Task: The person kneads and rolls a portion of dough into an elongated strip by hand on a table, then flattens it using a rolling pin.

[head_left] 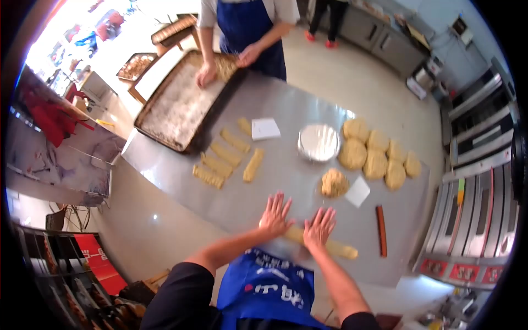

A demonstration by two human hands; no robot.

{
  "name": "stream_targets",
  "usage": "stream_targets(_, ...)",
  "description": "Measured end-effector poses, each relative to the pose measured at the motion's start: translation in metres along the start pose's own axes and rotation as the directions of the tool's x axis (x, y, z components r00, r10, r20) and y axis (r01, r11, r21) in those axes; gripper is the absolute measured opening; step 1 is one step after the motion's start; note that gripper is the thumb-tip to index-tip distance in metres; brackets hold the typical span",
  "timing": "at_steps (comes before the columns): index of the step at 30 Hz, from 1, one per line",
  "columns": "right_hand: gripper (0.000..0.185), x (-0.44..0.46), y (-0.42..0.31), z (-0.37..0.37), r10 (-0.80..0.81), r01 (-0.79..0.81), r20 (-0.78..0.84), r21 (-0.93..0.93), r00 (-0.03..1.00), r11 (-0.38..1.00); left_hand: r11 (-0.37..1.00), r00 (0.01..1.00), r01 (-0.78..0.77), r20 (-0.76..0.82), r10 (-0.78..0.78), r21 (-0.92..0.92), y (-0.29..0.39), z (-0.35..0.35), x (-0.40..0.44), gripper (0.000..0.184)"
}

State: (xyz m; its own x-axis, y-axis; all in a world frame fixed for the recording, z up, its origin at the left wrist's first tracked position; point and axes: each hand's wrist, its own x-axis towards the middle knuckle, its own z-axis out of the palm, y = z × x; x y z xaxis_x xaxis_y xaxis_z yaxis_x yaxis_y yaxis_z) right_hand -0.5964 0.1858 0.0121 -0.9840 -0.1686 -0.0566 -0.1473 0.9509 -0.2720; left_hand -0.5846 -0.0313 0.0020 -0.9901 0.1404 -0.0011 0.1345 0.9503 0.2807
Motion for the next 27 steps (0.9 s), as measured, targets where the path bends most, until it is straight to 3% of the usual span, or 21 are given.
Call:
stream_targets(2,0.082,0.013,-0.010,0.005,-0.071,0.080,-0.129,0.069,0.989,0.994,0.991,0.998,0.060,0.022,-0.058,-0.120,-0.007,-0.026,0.008,0.082)
stream_targets(4,0.074,0.018,-0.035,0.007,-0.136,0.183,-0.269,0.159,0.954,0.970,0.931,0.968,-0.020,-0.238,-0.073,-0.365,-0.025,-0.030,-0.004,0.067)
stream_targets(5,0.077,0.012,-0.043,0.025,-0.149,0.180,-0.222,0.126,0.964,0.976,0.861,0.950,-0.022,-0.279,-0.140,-0.508,-0.036,-0.031,-0.012,0.058)
stream_targets(6,0.082,0.011,-0.059,0.012,-0.064,0.062,-0.052,-0.042,0.997,0.997,0.767,0.928,-0.025,-0.300,-0.220,-0.641,-0.037,-0.032,-0.031,0.051)
stream_targets(7,0.085,0.011,-0.056,0.021,-0.083,0.084,-0.149,0.003,0.985,0.996,0.577,0.909,0.167,-0.103,-0.405,-0.799,-0.035,-0.047,-0.044,0.041)
stream_targets(8,0.085,0.017,-0.051,0.024,-0.084,0.084,-0.102,-0.011,0.991,0.996,0.487,0.852,0.049,-0.218,-0.476,-0.872,-0.041,-0.027,-0.054,0.038)
stream_targets(9,0.085,0.012,-0.051,0.025,-0.090,0.090,-0.036,-0.015,0.995,0.996,0.373,0.802,0.105,-0.144,-0.580,-0.922,-0.032,-0.046,-0.064,0.041)
stream_targets(12,0.084,0.020,-0.076,0.031,-0.043,0.043,-0.028,0.011,0.999,0.999,0.264,0.750,0.201,-0.025,-0.661,-0.944,-0.035,-0.052,-0.100,0.045)
stream_targets(14,0.084,0.026,-0.102,0.042,-0.147,0.165,-0.110,0.168,0.983,0.972,0.188,0.682,0.239,0.027,-0.731,-0.953,-0.038,-0.046,-0.127,0.048)
stream_targets(17,0.085,0.030,-0.117,0.046,-0.178,0.178,0.004,0.008,0.984,0.984,0.146,0.619,0.286,0.066,-0.782,-0.947,-0.044,-0.042,-0.148,0.047)
stream_targets(23,0.091,0.035,-0.157,0.053,-0.187,0.183,0.021,0.119,0.982,0.976,0.142,0.564,0.297,0.054,-0.824,-0.944,-0.061,-0.050,-0.156,0.049)
stream_targets(25,0.093,0.032,-0.167,0.060,-0.268,0.265,0.016,0.116,0.963,0.957,0.133,0.525,0.294,0.044,-0.850,-0.947,-0.065,-0.059,-0.156,0.052)
stream_targets(27,0.093,0.035,-0.167,0.060,-0.252,0.246,0.029,0.137,0.967,0.960,0.124,0.545,0.267,0.044,-0.837,-0.956,-0.068,-0.059,-0.152,0.056)
